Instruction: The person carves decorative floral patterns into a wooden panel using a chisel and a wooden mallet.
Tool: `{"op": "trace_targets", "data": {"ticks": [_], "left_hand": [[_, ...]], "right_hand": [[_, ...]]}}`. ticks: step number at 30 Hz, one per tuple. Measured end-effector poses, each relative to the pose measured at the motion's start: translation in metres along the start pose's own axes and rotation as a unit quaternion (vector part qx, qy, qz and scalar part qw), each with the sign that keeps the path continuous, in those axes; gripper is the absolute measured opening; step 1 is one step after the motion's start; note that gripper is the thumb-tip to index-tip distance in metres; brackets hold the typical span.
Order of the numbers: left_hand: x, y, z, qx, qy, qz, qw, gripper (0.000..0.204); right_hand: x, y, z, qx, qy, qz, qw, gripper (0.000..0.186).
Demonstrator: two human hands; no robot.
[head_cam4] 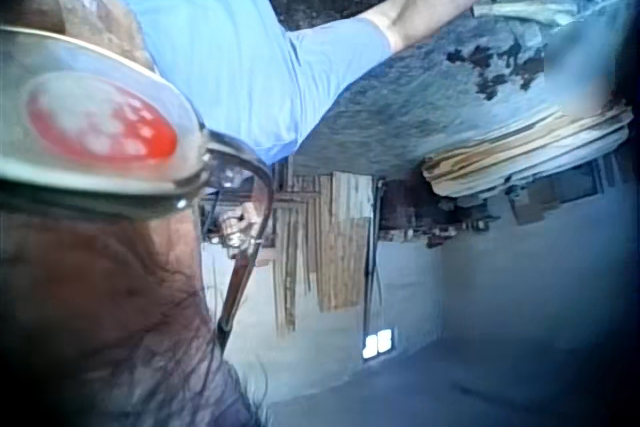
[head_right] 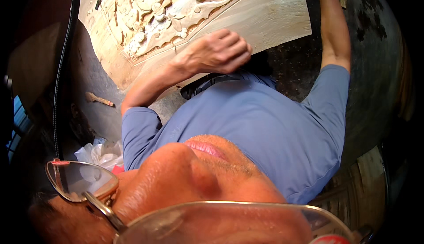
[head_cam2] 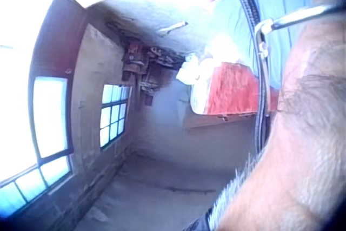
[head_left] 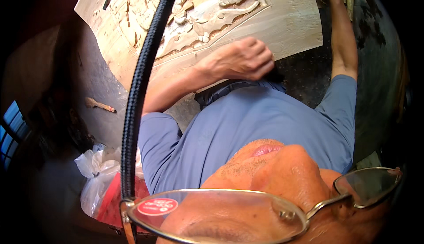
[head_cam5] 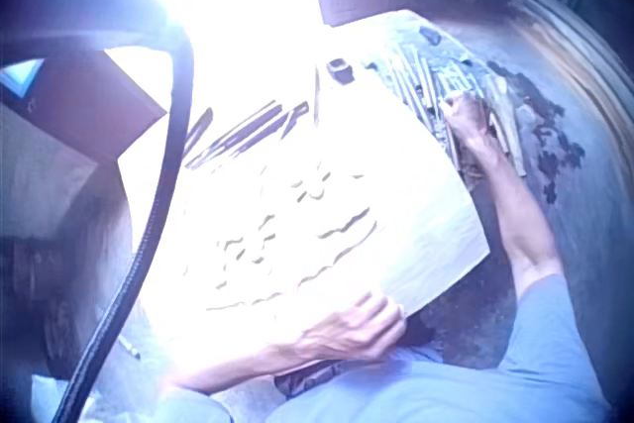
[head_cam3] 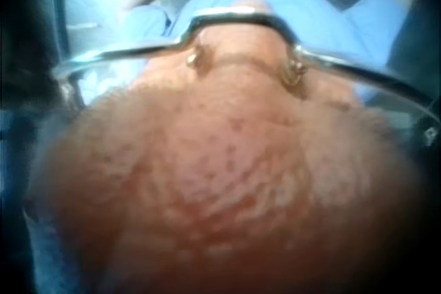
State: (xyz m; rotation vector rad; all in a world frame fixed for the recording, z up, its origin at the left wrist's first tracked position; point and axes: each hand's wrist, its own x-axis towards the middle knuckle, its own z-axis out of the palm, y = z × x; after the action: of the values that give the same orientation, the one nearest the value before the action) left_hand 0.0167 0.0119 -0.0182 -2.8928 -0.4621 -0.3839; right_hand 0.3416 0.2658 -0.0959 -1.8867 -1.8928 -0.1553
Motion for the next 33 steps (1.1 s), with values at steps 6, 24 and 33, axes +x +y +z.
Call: {"op": "trace_targets", "data": {"ticks": [6,24,33], "left_hand": [[0.029,-0.001,0.034,-0.064,0.095,0.014,0.993,0.018],[0.032,-0.010,0.053,-0.154,0.138,-0.033,0.978,0.015],[0.034,-0.005,0.054,-0.153,0.155,-0.059,0.974,0.008]], "right_hand": [[0.018,-0.002,-0.009,0.012,-0.010,-0.009,1.000,0.026],[0.078,-0.005,-0.036,0.086,-0.002,0.007,0.996,0.025],[0.102,-0.049,-0.032,0.157,-0.011,0.000,0.987,0.026]]}}
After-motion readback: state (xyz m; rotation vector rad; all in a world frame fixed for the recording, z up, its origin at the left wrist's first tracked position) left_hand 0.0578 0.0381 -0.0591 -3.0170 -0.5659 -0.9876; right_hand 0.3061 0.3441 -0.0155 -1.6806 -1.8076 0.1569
